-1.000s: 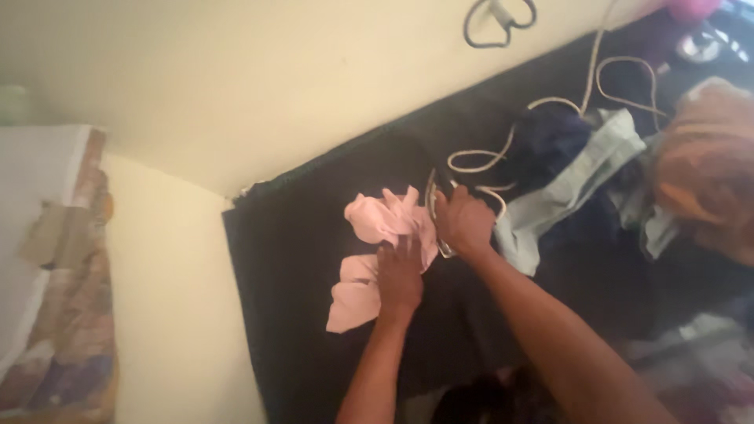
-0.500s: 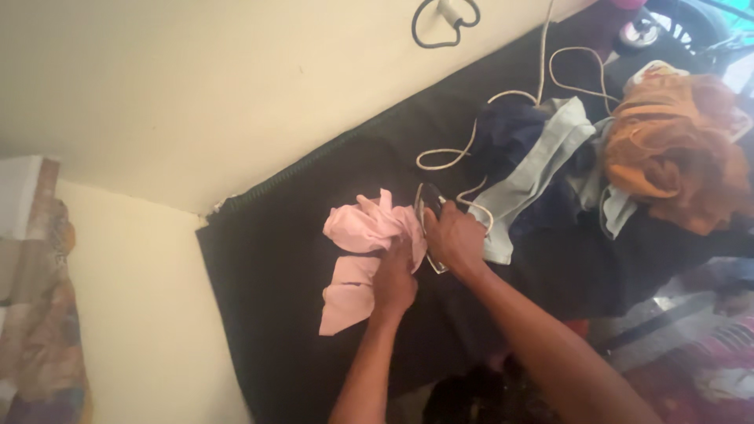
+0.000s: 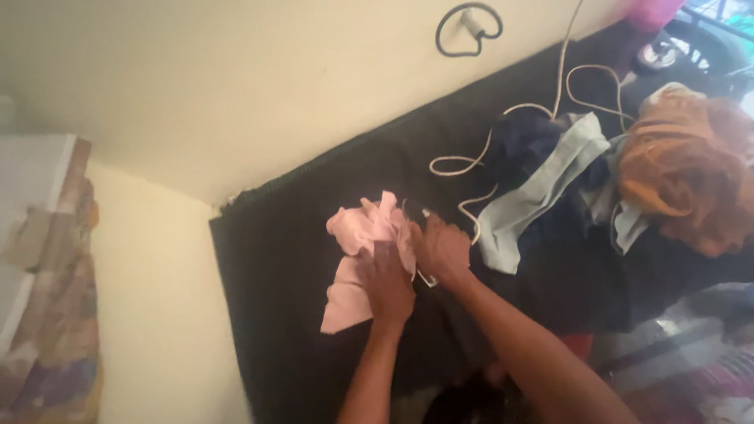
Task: The person irons a pink t-shirt on a dark ironing board, smoothing the fabric with one hand while moving the iron with the other. After finishing the pink shirt, they pick up an orange patterned cloth and begin ironing it.
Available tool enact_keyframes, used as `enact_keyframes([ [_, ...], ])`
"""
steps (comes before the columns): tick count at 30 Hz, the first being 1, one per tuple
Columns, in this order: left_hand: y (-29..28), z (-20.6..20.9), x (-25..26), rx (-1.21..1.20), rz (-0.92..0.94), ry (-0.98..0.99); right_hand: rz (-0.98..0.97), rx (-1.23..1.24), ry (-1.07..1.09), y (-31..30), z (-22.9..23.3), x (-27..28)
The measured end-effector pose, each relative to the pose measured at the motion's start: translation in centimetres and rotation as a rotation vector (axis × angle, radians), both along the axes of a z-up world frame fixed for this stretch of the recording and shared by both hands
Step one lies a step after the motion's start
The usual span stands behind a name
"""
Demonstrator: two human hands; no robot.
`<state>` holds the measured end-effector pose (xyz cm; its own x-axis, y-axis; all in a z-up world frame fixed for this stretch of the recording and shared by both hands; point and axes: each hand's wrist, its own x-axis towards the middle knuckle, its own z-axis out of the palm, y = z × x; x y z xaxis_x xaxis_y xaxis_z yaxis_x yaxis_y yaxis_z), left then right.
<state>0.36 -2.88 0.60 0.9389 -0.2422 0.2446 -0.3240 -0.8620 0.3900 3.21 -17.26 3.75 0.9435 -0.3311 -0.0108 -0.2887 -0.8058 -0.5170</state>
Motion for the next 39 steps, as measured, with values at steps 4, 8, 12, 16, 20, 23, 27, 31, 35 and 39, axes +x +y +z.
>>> enact_keyframes([
  [4, 1.1, -2.0, 0.0, 0.044, -0.081, 0.045, -0.085, -0.027, -0.050, 0.7, -0.4, 0.6],
  [8, 1.8, -3.6, -0.1, 0.092, -0.133, 0.242, -0.073, 0.049, -0.004, 0.4, 1.2, -1.6],
  [12, 1.7, 0.4, -0.5, 0.026, -0.131, 0.138, -0.129, 0.120, 0.089, 0.5, 2.7, -2.9],
  [16, 0.5, 4.3, 0.6, 0.067, -0.135, 0.139, -0.125, 0.081, 0.097, 0.5, 2.1, -1.4],
  [20, 0.5, 4.5, 0.8, 0.060, -0.162, 0.125, -0.120, 0.064, 0.072, 0.2, 1.0, 0.9],
  [23, 1.0, 3.3, 0.3, 0.069, -0.205, 0.188, -0.143, -0.003, 0.001, 0.6, 0.3, 1.2],
  [27, 0.8, 2.7, -1.3, 0.083, -0.218, 0.329, -0.180, 0.100, 0.054, 0.0, 0.5, 0.2],
  [31, 1.1, 2.9, -1.6, 0.057, -0.265, 0.251, -0.219, 0.043, -0.004, 0.4, 1.0, -2.5],
  [35, 0.7, 2.6, -0.2, 0.089, -0.296, 0.238, -0.272, 0.225, -0.021, -0.1, 2.6, -2.1],
  [39, -0.2, 2.9, 1.2, 0.135, -0.281, 0.378, -0.157, 0.169, -0.100, -0.6, 3.3, -2.7],
])
